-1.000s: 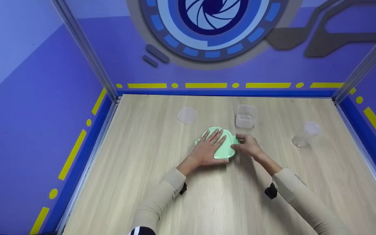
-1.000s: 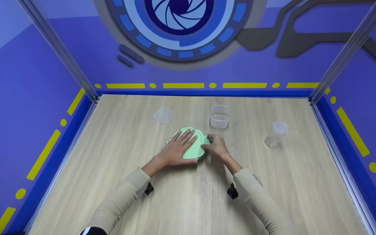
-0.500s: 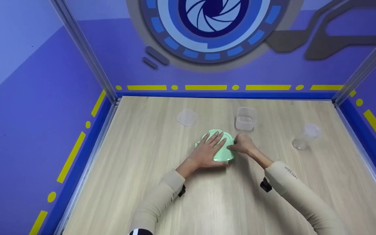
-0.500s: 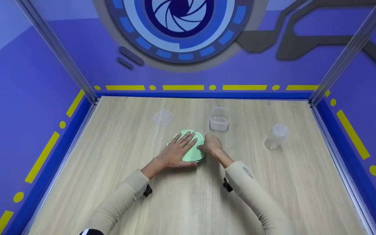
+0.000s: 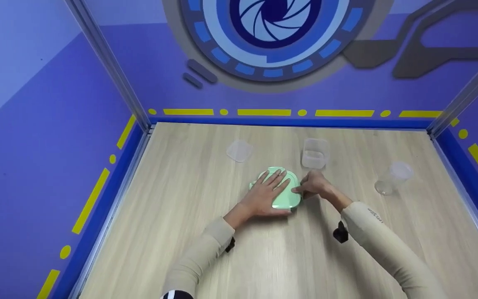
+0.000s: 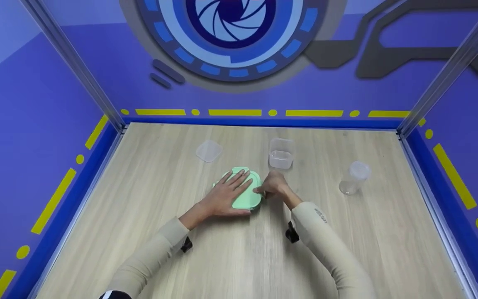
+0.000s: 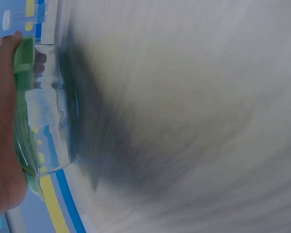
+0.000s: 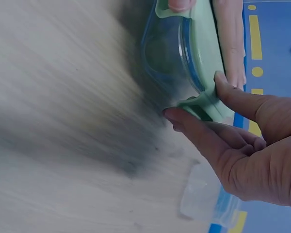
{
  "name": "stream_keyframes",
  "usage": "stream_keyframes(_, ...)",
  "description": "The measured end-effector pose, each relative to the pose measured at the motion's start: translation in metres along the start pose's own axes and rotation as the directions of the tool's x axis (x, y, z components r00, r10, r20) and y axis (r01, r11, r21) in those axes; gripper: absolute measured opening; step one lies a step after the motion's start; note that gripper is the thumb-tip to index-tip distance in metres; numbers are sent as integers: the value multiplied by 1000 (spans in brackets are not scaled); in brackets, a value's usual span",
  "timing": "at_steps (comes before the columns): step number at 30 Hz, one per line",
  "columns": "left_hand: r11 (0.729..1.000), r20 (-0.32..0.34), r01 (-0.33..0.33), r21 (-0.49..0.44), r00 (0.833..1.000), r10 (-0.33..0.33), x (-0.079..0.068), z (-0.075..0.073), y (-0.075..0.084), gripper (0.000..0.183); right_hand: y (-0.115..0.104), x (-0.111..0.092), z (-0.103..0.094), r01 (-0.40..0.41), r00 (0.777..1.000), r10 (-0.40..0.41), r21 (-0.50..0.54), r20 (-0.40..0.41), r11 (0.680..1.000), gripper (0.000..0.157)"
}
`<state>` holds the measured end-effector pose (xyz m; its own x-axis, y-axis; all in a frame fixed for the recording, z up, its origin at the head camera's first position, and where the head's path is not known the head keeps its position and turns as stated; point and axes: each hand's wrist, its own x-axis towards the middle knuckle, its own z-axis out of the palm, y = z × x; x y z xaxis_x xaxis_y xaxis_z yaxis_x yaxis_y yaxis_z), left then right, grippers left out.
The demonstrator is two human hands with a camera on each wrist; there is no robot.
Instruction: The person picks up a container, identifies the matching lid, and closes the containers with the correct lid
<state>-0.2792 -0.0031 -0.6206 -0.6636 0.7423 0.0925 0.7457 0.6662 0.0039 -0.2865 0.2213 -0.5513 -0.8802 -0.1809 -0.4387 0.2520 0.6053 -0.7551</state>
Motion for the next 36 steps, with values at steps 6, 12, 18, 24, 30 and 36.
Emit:
stream_keyframes(6, 1000, -25, -17, 4, 1000, 17, -1, -1, -2, 105, 4, 0, 6, -19, 1000, 15, 132, 28, 991, 18)
stream_keyframes(12, 999, -17, -36, -2, 999, 36, -3, 1, 1, 105, 15, -1, 12, -27, 997, 13, 205, 70, 978, 17)
stream_keyframes(18, 999, -29, -46, -4, 999, 46, -4, 2, 1, 105, 20, -3, 13, 38, 997, -48, 173, 55, 984, 16)
stream_keyframes(24, 999, 1, -47, -6, 999, 47, -3, 0, -1, 105, 19, -2, 12, 35, 997, -45, 155, 63, 987, 19)
stream_keyframes(30, 999, 27, -35, 6, 999, 35, 3, -3, -2, 105, 19, 0, 9, 23, 998, -31, 154, 50, 988, 21)
stream_keyframes(36, 1000, 66, -17, 24, 998, 15, -4, -8, 1, 103, 24, -5, 14, -56, 997, 42, 217, 65, 975, 31)
